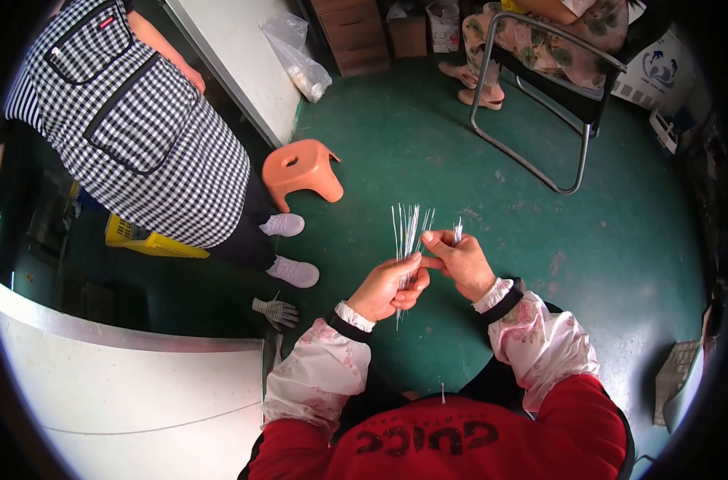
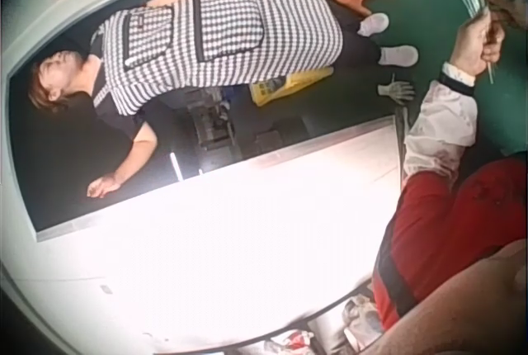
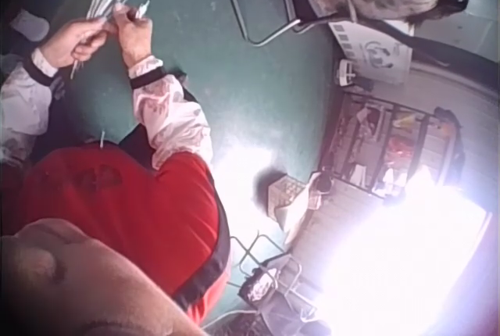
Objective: Sorting and bundling thin white plastic sticks or cable ties in a manufacturing environment.
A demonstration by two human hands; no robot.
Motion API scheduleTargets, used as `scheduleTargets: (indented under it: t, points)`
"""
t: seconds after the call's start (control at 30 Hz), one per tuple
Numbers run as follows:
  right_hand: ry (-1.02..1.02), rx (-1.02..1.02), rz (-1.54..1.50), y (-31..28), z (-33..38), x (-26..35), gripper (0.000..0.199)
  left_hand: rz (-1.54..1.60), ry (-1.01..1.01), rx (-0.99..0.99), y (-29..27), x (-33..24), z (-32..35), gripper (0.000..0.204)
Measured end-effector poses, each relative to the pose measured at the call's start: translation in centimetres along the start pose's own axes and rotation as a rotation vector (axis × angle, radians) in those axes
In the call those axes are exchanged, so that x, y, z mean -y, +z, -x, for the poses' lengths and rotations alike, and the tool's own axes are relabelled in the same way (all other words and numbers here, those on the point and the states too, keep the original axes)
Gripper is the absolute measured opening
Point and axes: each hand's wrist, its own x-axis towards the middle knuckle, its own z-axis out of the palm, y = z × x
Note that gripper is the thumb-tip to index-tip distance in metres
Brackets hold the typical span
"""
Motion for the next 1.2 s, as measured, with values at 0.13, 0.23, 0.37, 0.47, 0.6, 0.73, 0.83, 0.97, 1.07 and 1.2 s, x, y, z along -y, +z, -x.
scheduleTargets:
  t: [0.13,0.23,0.37,0.47,0.6,0.73,0.83,0.97,1.07,1.2]
  points:
    - [-0.014,0.007,-0.105,0.5,0.1,0.3,0.025,-0.005,-0.008,-0.001,-0.3,0.0,-0.3,0.048]
    - [-0.084,-0.032,-0.180,0.6,-0.7,-0.8,0.021,-0.020,0.002,0.018,-0.3,-0.1,-0.5,0.046]
    - [-0.114,-0.198,-0.128,-0.8,-1.7,-0.2,0.017,-0.024,-0.011,0.055,-0.7,-0.4,-0.6,0.043]
    - [-0.238,-0.249,-0.348,-3.0,-2.4,1.3,0.023,-0.029,-0.021,0.069,-0.5,-0.6,-0.2,0.042]
    - [-0.292,-0.269,-0.480,-5.0,-2.6,2.7,0.022,-0.037,0.102,-0.069,-0.4,-1.1,0.4,0.040]
    - [-0.016,0.320,-0.132,-3.8,-0.6,2.1,0.020,0.012,0.240,-0.192,-0.4,-1.8,0.4,0.035]
    - [0.103,0.543,-0.051,-2.4,0.0,0.9,0.024,-0.024,0.223,-0.123,0.4,-1.8,0.7,0.033]
    - [0.142,0.667,0.035,-1.6,0.4,1.0,0.028,-0.019,0.267,-0.044,-0.3,-0.5,0.3,0.023]
    - [0.150,0.657,0.025,-1.8,0.4,0.7,0.029,-0.016,0.218,-0.034,-0.7,-1.0,0.6,0.023]
    - [0.103,0.543,0.099,-1.4,0.4,0.3,0.030,-0.015,0.288,-0.128,-0.4,-0.2,0.2,0.019]
